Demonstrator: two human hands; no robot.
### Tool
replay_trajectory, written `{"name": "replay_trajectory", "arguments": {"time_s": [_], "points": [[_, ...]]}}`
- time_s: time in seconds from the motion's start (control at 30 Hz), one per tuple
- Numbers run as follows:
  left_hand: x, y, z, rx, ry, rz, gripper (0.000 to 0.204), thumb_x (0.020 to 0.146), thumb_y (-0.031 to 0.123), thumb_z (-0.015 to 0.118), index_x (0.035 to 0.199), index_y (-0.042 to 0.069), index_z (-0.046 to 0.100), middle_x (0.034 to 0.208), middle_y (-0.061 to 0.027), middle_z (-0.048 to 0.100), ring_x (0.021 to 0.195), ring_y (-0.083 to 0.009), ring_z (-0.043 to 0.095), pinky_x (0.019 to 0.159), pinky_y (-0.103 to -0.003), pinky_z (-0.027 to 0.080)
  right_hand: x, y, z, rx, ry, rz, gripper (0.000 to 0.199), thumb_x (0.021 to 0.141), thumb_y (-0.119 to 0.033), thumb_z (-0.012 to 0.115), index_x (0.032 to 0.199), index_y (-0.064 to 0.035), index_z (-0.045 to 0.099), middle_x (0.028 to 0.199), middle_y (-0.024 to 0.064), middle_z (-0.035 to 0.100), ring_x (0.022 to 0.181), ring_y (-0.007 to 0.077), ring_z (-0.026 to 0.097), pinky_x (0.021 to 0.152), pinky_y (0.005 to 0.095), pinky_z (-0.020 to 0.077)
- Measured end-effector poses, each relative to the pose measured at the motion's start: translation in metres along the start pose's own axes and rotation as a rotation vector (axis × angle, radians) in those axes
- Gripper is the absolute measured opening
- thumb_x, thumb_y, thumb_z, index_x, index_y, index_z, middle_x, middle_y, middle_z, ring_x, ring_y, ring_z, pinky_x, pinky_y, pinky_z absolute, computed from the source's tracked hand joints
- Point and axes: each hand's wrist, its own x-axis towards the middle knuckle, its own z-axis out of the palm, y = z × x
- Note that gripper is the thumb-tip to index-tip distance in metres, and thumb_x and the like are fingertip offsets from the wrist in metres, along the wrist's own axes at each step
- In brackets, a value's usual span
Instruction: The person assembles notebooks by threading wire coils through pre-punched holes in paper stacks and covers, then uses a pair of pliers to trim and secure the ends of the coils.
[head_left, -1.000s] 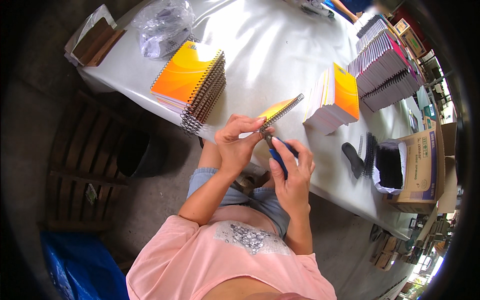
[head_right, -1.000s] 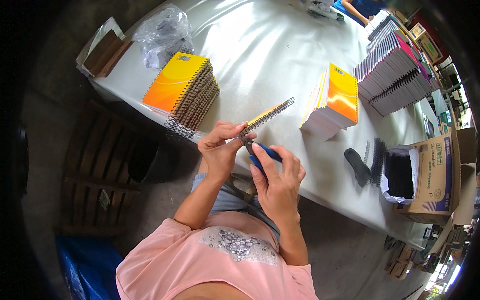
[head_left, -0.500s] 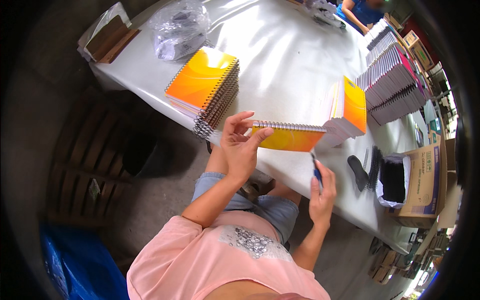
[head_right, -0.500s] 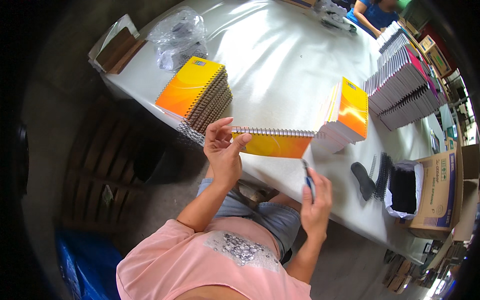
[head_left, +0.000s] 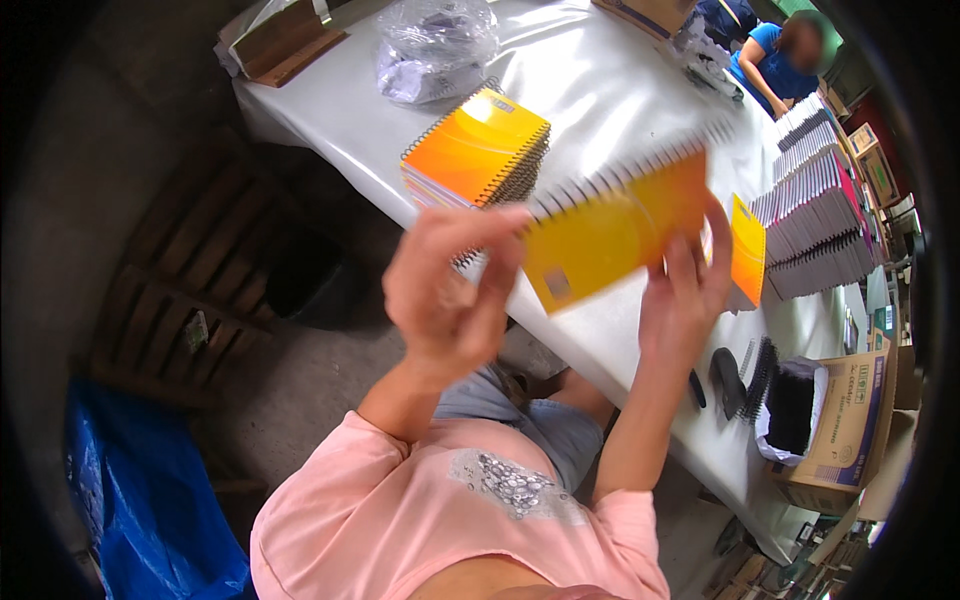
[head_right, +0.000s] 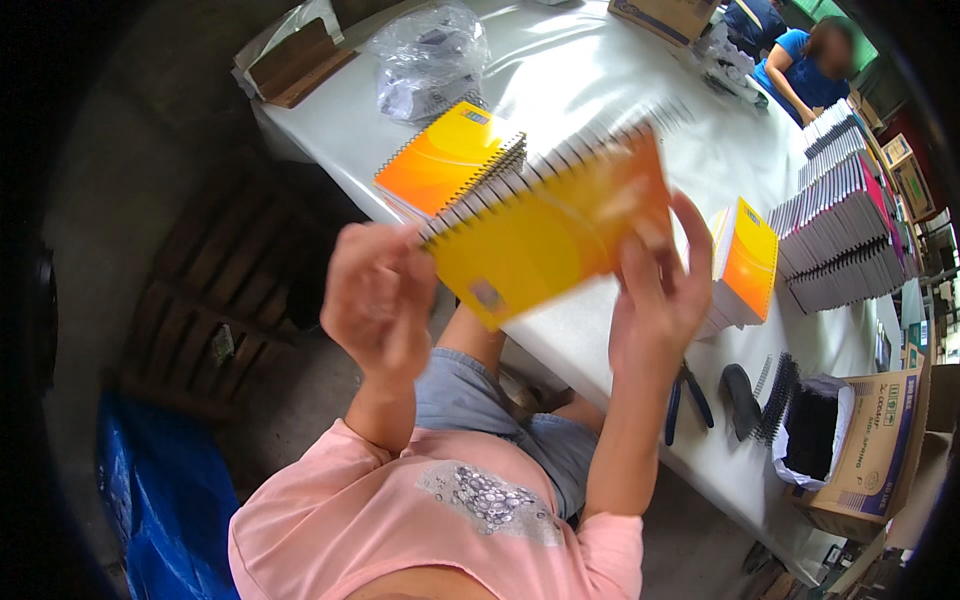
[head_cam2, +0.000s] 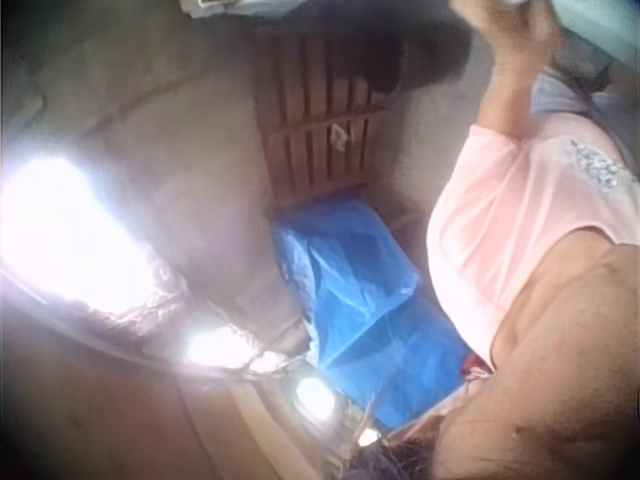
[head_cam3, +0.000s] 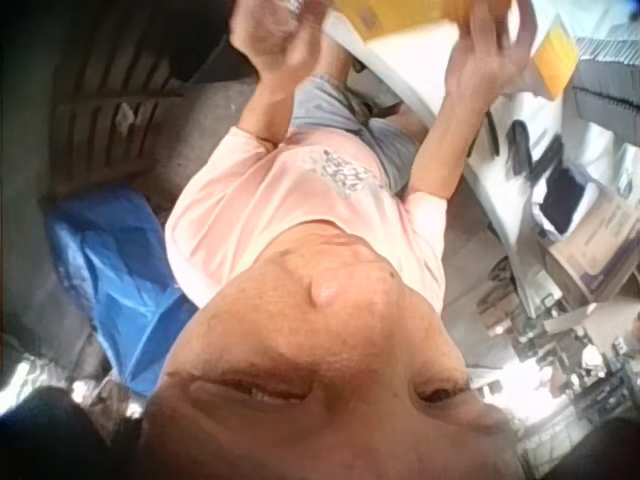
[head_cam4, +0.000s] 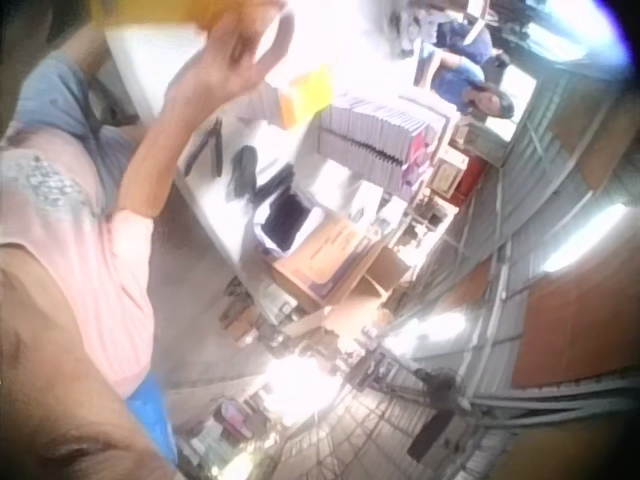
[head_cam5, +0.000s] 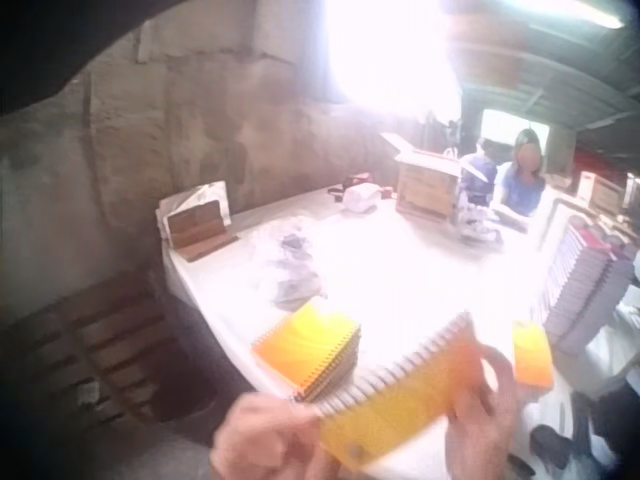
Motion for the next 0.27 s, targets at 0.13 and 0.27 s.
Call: {"name": "replay_trajectory", "arguments": {"time_s": [0.13, 0.27], "points": [[0.035, -0.032, -0.031, 0.504, 0.159, -0.042, 0.025, 0.075, -0.002, 0.062, 0.098, 0.006, 0.069, 0.077, -0.0082, 0.063, 0.073, -0.0157, 0.052, 0.073, -0.027, 0.041, 0.072, 0.036, 0.047, -0.63, -0.314, -0.233, 0.034, 0.073, -0.014, 0.077, 0.103, -0.0032, 0.066, 0.07, 0.0, 0.062, 0.06, 0.0044, 0.048, 0.054, 0.0201, 0.0376], [0.036, -0.069, -0.048, 0.637, 0.099, -0.153, 0.025, 0.077, 0.006, 0.065, 0.102, 0.009, 0.07, 0.074, -0.0076, 0.062, 0.073, -0.0181, 0.051, 0.079, -0.031, 0.039, 0.094, 0.061, 0.071, -0.961, -0.438, -0.149, 0.04, 0.073, -0.031, 0.077, 0.105, -0.0091, 0.068, 0.075, 0.0035, 0.067, 0.056, 0.0106, 0.048, 0.055, 0.0267, 0.0418]]}}
